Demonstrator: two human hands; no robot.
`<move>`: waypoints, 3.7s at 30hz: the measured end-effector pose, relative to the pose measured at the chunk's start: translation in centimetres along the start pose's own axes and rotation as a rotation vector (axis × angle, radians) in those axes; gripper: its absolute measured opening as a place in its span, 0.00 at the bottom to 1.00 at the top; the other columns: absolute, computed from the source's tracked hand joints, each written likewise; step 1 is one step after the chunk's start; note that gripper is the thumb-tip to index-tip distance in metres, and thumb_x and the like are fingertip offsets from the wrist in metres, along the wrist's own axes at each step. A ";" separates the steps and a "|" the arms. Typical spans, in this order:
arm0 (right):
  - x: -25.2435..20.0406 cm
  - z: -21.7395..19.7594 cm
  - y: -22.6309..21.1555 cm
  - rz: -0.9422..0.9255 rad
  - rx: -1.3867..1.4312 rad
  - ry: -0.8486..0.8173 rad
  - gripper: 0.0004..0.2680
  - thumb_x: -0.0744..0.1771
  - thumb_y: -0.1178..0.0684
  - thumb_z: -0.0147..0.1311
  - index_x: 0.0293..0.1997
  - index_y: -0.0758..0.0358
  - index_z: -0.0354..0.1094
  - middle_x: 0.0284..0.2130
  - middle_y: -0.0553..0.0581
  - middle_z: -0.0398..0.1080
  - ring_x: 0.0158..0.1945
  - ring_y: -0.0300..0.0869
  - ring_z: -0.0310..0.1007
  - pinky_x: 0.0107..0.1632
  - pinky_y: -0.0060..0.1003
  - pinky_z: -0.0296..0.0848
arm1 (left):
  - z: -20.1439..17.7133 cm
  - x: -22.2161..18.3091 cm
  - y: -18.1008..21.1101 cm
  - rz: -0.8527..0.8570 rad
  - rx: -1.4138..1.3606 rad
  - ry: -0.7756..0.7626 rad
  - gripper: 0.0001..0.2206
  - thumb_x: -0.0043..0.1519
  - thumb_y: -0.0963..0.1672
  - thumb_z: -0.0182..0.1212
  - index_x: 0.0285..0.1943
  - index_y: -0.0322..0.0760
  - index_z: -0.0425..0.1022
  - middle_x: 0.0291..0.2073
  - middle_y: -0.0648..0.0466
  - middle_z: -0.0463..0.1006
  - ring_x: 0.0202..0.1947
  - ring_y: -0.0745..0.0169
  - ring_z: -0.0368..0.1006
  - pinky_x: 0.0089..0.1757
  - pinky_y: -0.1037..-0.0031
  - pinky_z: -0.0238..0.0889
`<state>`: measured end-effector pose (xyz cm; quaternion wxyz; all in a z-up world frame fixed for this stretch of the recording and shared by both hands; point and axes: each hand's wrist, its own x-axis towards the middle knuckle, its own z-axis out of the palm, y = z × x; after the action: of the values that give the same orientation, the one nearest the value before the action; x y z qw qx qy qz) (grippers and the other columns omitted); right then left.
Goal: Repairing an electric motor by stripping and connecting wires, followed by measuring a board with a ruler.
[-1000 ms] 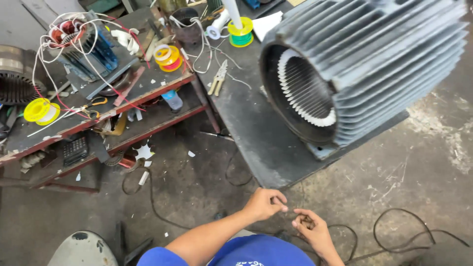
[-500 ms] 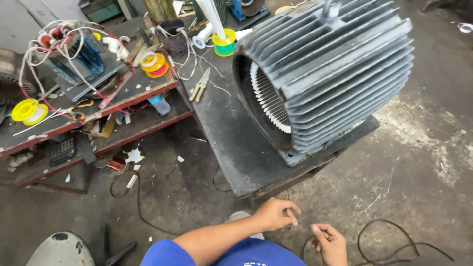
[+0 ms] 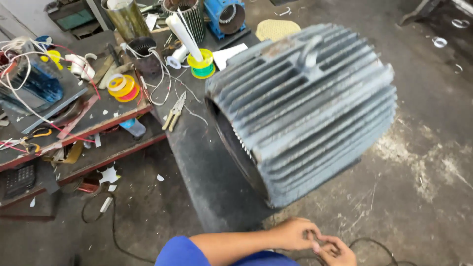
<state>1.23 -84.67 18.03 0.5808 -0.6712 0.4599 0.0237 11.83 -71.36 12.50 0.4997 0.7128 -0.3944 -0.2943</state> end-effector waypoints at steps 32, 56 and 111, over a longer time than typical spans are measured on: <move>3.1 19.0 4.2 -0.495 -0.454 -1.118 0.04 0.64 0.57 0.63 0.29 0.61 0.76 0.08 0.48 0.61 0.11 0.32 0.55 0.18 0.28 0.55 | -1.4 -22.8 0.2 -0.351 -0.131 1.077 0.08 0.58 0.44 0.65 0.46 0.47 0.79 0.33 0.62 0.72 0.21 0.73 0.63 0.31 0.78 0.62; -22.8 61.8 6.5 -0.431 -0.615 -1.643 0.11 0.59 0.65 0.72 0.35 0.62 0.70 0.17 0.50 0.70 0.20 0.32 0.60 0.27 0.28 0.63 | -17.4 -62.7 -12.5 -0.761 -0.162 1.617 0.08 0.54 0.43 0.67 0.42 0.48 0.83 0.30 0.63 0.76 0.22 0.71 0.63 0.33 0.80 0.64; -28.4 99.2 -8.7 -0.404 -0.431 -0.826 0.01 0.66 0.57 0.61 0.34 0.59 0.75 0.15 0.46 0.64 0.22 0.30 0.58 0.28 0.27 0.59 | -77.6 -74.3 -29.6 -0.228 -0.194 0.643 0.07 0.60 0.42 0.58 0.40 0.41 0.82 0.33 0.57 0.84 0.30 0.68 0.81 0.36 0.78 0.70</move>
<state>40.31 10.71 8.49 0.5557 -0.7859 0.0376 0.2687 44.64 35.18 11.84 0.6275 0.7578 -0.1049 -0.1449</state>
